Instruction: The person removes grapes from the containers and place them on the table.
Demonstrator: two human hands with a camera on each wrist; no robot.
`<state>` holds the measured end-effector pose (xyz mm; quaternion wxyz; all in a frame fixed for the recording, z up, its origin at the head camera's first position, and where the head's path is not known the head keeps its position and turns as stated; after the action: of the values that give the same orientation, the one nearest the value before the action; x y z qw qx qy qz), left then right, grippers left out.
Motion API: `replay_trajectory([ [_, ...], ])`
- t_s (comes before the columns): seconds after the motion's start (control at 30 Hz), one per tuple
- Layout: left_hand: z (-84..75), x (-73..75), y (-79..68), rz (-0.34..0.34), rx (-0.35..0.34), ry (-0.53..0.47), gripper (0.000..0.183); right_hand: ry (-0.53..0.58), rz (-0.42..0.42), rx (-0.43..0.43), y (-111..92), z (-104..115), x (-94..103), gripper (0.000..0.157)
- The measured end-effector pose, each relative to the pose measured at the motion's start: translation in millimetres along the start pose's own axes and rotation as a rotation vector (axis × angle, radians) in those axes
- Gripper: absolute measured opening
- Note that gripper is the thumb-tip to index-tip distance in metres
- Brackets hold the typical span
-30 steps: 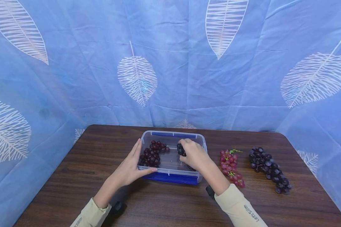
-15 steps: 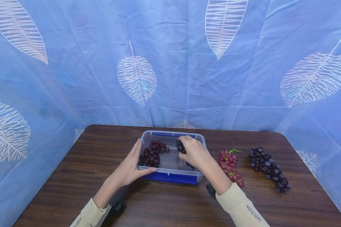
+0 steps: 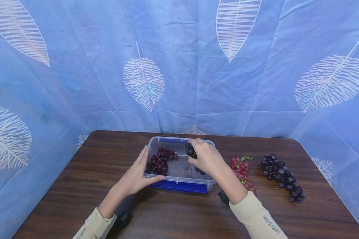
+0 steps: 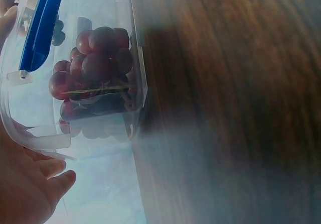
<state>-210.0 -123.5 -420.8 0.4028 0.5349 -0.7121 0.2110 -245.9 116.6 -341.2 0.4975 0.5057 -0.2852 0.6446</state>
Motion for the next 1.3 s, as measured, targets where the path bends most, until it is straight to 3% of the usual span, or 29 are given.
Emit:
replay_trajectory([
  [0.53,-0.7,1.0,-0.6,-0.001,0.0,0.014,0.131,0.012,-0.035,-0.031,-10.2,7.3,28.9,0.057],
  [1.3,-0.9,1.0,-1.2,-0.004,-0.002,0.011,0.13,0.017,-0.073,-0.018,-31.4,1.0,50.8,0.056],
])
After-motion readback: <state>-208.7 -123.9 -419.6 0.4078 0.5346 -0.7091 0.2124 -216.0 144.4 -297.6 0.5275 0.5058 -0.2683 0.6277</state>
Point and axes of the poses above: each hand's wrist, its own y-axis towards the middle knuckle, its own x-axis out of the back of the hand, z = x × y, the point moved 6 cm from there along y, towards the middle knuckle, and after that the axes turned 9 degrees about -x, right-handed, at the moved point
